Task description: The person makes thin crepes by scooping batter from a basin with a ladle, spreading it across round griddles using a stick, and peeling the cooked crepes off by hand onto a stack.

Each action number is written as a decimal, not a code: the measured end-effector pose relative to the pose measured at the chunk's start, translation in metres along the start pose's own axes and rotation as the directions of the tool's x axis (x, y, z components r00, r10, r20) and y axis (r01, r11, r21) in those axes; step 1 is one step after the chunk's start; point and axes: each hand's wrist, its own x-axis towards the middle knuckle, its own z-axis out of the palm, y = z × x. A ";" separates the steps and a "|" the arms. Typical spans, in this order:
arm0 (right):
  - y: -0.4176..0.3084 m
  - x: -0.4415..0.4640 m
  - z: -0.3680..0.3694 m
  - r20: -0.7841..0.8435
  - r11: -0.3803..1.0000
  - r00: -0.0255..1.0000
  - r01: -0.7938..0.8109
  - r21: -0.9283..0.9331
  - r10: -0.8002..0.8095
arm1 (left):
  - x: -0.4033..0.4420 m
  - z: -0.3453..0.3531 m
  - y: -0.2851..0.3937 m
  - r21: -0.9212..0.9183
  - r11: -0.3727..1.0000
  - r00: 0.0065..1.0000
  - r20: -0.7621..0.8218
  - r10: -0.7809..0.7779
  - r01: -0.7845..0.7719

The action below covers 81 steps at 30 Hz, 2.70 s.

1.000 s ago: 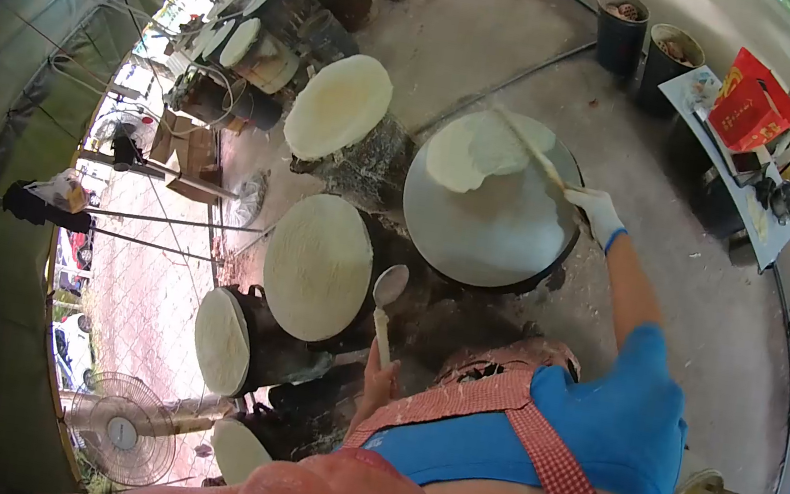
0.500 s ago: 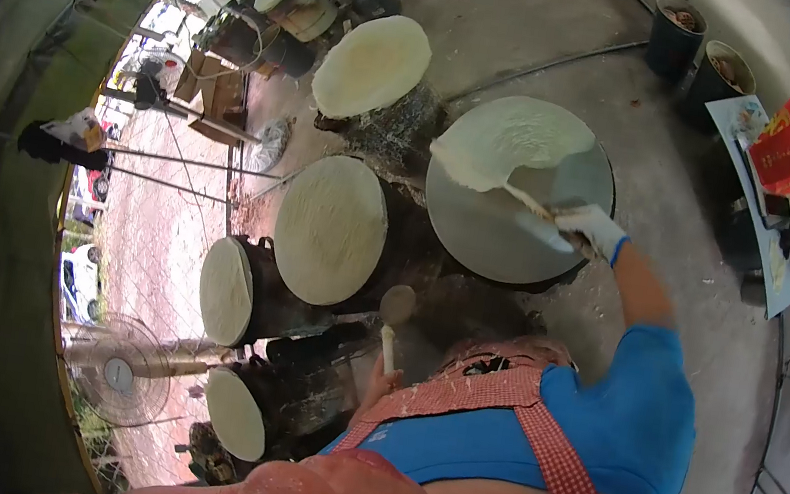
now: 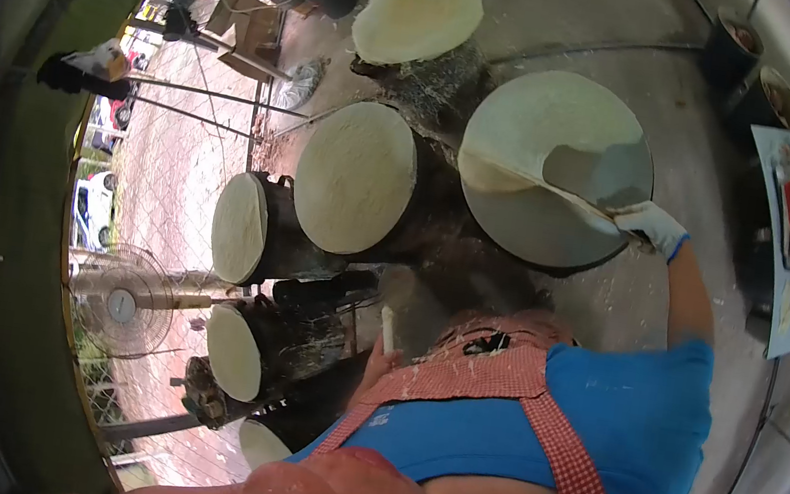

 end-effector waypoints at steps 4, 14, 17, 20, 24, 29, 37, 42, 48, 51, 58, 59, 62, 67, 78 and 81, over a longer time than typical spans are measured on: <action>0.011 0.079 -0.024 -0.101 0.955 0.951 0.296 0.036 -0.291 | -0.005 -0.008 -0.010 -0.162 0.986 0.999 0.017 0.036 -0.033; -0.018 -0.005 -0.035 0.076 0.966 0.985 -0.137 -0.218 0.157 | -0.010 -0.006 -0.021 -0.298 0.948 0.989 -0.060 -0.134 0.110; -0.027 0.039 -0.022 -0.065 0.966 0.980 0.171 -0.196 -0.186 | -0.021 -0.011 -0.020 -0.362 0.915 0.972 -0.085 -0.220 0.175; -0.077 0.052 0.016 -0.040 0.964 0.998 -0.057 -0.259 0.048 | -0.020 -0.023 -0.031 -0.307 0.940 0.983 -0.052 -0.174 0.150; -0.021 0.012 -0.009 0.041 0.941 0.994 -0.078 -0.330 0.097 | -0.023 -0.043 -0.019 -0.231 0.967 0.994 0.003 -0.107 0.105; 0.038 -0.205 0.014 -0.221 0.968 0.945 -0.251 -0.025 0.240 | 0.007 -0.091 -0.019 -0.211 0.949 0.966 0.158 -0.203 0.234; 0.139 -0.110 0.300 -0.858 0.994 0.508 0.107 -0.032 -0.082 | 0.014 -0.128 0.021 -0.125 0.953 0.895 0.394 -0.208 0.276; 0.117 -0.057 0.356 -0.812 0.779 0.491 -0.355 -0.517 -0.315 | -0.007 -0.148 0.029 -0.190 0.943 0.786 0.610 -0.105 0.273; 0.122 -0.113 0.331 -0.909 0.833 0.298 -0.387 -0.395 -0.292 | -0.021 -0.175 0.009 -0.312 0.808 0.591 0.805 -0.055 0.500; 0.108 -0.054 0.341 -0.919 0.984 0.353 0.034 -0.175 -0.176 | -0.022 -0.174 -0.006 -0.381 0.643 0.481 0.876 0.023 0.664; 0.115 -0.095 0.280 -0.812 0.772 0.480 -0.355 -0.527 -0.333 | -0.049 -0.155 0.010 -0.338 0.903 0.650 0.754 0.093 0.264; 0.098 -0.102 0.274 -0.842 0.849 0.426 -0.256 -0.462 -0.330 | -0.050 -0.154 0.012 -0.289 0.938 0.655 0.749 0.096 0.193; 0.086 -0.078 0.285 -0.836 0.884 0.331 -0.014 -0.468 -0.437 | -0.034 -0.145 0.000 -0.334 0.884 0.608 0.790 0.074 0.326; 0.127 -0.088 0.274 -0.779 0.814 0.481 -0.202 -0.544 -0.401 | -0.041 -0.117 0.019 -0.396 0.735 0.455 0.880 0.134 0.550; 0.131 -0.106 0.252 -0.724 0.733 0.601 -0.315 -0.604 -0.339 | -0.004 -0.097 0.024 -0.173 0.824 0.566 0.799 -0.203 0.539; 0.138 -0.100 0.195 -0.851 0.859 0.339 -0.181 -0.478 -0.402 | 0.006 -0.088 0.021 -0.202 0.766 0.548 0.806 -0.224 0.610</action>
